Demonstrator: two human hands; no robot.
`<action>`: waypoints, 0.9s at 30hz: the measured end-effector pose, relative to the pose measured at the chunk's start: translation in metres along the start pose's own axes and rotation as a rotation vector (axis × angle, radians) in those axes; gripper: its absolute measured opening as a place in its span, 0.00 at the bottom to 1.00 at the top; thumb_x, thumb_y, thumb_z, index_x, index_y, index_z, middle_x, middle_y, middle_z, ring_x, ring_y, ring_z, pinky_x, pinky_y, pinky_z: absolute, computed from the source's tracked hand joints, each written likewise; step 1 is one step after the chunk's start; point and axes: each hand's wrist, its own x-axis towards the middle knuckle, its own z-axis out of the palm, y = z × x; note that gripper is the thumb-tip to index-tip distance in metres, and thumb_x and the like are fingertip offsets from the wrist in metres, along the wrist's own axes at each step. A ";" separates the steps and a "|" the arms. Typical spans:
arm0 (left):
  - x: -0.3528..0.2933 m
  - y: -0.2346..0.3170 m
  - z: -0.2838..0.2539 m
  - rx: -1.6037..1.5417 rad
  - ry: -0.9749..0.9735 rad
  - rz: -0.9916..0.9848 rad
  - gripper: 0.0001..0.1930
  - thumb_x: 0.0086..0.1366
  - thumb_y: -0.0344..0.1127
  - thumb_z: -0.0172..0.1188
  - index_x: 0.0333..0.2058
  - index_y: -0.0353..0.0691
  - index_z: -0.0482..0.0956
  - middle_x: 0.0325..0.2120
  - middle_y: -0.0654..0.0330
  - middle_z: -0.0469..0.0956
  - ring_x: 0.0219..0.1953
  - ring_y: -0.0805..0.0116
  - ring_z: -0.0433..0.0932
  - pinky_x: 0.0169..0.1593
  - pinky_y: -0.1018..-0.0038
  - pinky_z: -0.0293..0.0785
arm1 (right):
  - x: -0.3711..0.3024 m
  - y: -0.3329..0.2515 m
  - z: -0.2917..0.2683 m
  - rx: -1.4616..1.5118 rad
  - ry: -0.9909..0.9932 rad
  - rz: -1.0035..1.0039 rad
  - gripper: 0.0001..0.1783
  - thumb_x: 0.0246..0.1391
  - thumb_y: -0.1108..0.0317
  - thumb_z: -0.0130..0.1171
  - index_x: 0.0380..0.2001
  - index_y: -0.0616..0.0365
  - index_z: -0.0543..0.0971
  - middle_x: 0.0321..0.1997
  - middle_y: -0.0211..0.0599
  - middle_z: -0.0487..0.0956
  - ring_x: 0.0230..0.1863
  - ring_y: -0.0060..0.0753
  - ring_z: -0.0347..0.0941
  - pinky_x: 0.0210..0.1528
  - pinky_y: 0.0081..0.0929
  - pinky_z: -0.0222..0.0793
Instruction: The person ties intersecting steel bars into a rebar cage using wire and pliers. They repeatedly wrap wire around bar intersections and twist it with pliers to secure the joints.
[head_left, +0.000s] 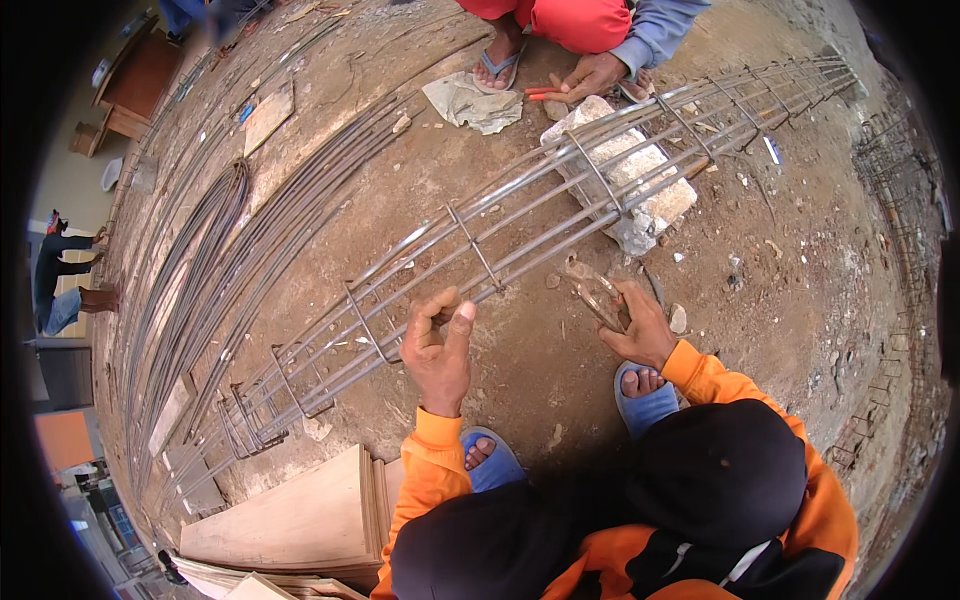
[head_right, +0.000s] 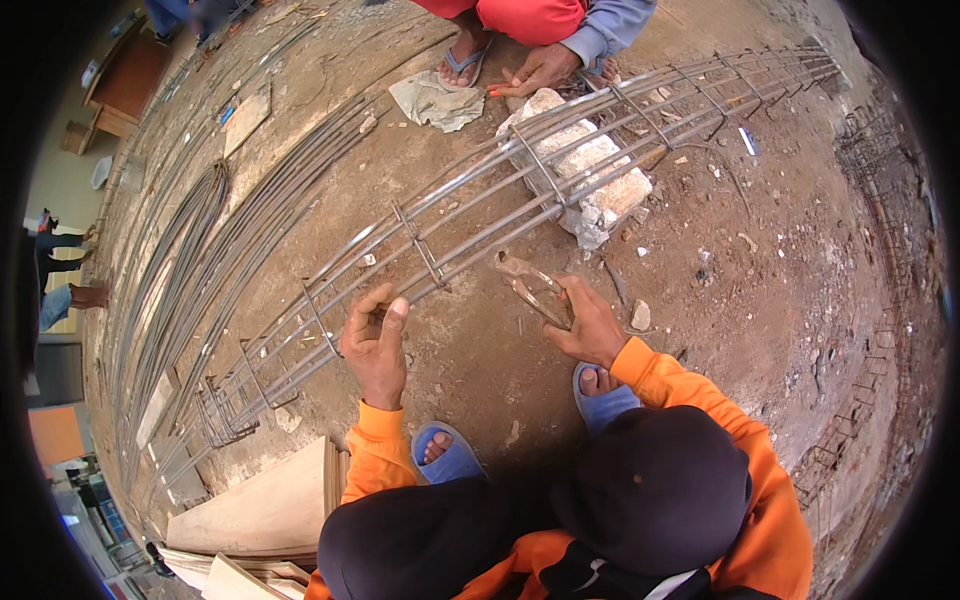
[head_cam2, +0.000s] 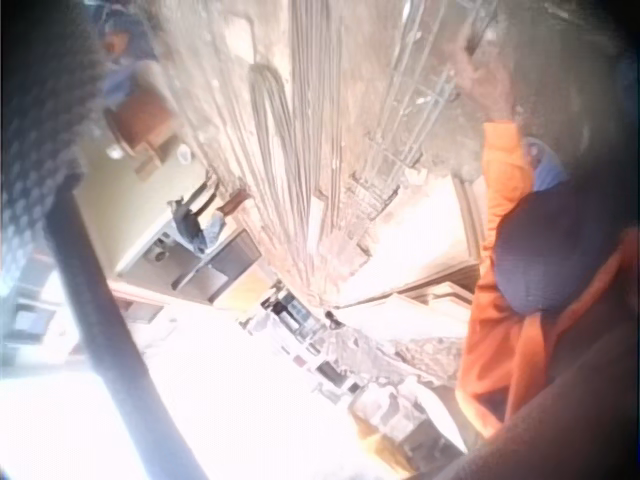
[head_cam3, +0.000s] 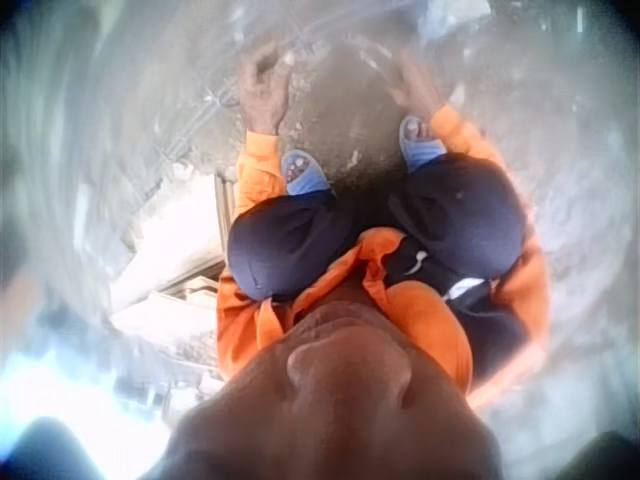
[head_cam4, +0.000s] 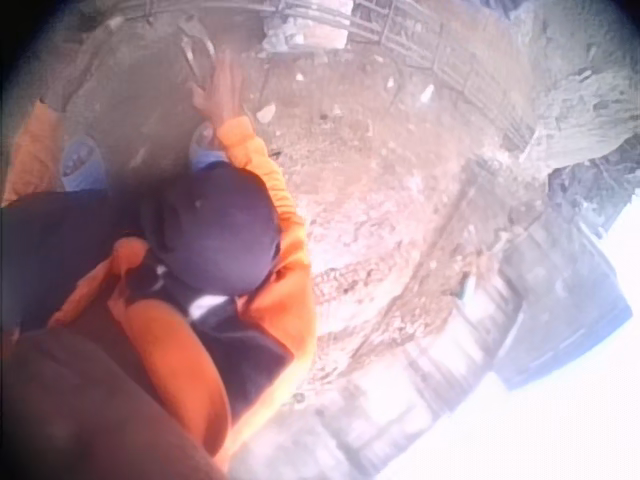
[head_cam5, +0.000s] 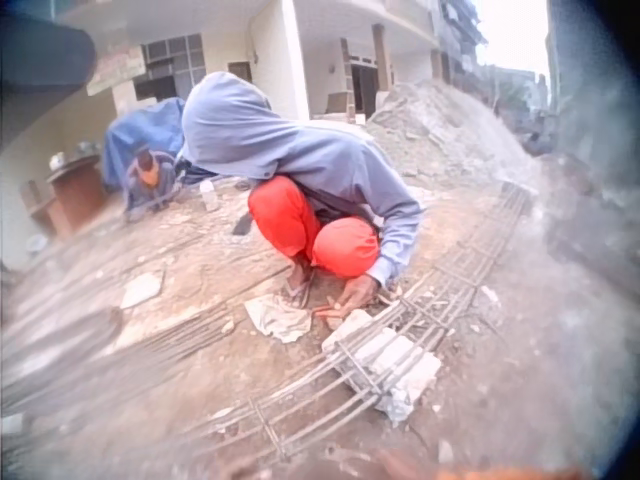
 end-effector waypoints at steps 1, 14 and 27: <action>0.000 0.006 -0.002 -0.125 0.063 -0.106 0.11 0.63 0.36 0.72 0.38 0.36 0.83 0.34 0.58 0.82 0.34 0.70 0.78 0.40 0.72 0.76 | 0.003 -0.003 -0.012 -0.004 0.083 0.008 0.40 0.45 0.65 0.73 0.61 0.60 0.68 0.49 0.50 0.76 0.47 0.51 0.77 0.51 0.40 0.74; -0.009 0.012 -0.014 -0.341 0.095 -0.393 0.15 0.68 0.44 0.66 0.33 0.36 0.82 0.25 0.60 0.81 0.28 0.72 0.77 0.33 0.75 0.72 | 0.074 0.016 -0.117 -0.607 0.213 0.065 0.38 0.46 0.55 0.74 0.60 0.57 0.76 0.53 0.46 0.78 0.54 0.52 0.74 0.56 0.43 0.71; -0.011 0.009 -0.008 -0.351 0.061 -0.396 0.14 0.70 0.42 0.63 0.40 0.35 0.83 0.28 0.61 0.81 0.29 0.74 0.77 0.35 0.76 0.73 | 0.071 0.005 -0.115 -0.502 0.313 0.009 0.34 0.48 0.57 0.73 0.58 0.57 0.77 0.54 0.48 0.76 0.55 0.53 0.72 0.59 0.44 0.69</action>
